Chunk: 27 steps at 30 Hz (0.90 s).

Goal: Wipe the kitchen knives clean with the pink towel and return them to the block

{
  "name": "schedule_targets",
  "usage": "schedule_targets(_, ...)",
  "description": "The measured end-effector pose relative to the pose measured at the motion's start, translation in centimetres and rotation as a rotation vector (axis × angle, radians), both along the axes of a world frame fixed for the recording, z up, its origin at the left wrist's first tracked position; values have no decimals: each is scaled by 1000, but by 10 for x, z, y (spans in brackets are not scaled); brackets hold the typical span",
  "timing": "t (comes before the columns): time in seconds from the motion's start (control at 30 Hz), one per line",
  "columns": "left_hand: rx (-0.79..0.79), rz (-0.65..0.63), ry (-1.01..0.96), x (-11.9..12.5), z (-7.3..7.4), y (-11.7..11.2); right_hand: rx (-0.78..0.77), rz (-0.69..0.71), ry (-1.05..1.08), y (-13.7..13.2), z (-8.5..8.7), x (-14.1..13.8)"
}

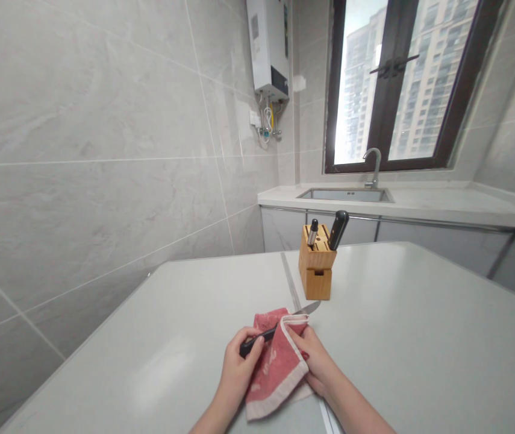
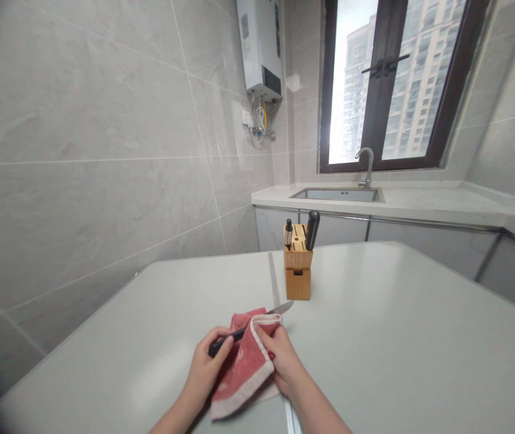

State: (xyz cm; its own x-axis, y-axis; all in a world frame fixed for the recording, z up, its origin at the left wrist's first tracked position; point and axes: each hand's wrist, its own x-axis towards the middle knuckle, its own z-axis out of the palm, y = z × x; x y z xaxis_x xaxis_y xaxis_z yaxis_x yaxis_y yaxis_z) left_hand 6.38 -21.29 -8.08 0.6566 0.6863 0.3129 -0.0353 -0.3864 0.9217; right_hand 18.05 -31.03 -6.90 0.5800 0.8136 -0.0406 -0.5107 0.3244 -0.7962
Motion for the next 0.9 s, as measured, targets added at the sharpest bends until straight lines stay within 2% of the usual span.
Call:
schedule_targets(0.2, 6, 4, -5, 1, 2, 0, 16, 34, -3, 1, -4, 2)
schedule_targets(0.73, 19, -8, 2, 0, 0, 1, 38, 26, 4, 1, 0, 0)
schedule_targets(0.9, -20, 15, -34, -1, 1, 0, 57, 27, 24, 0, 3, -1)
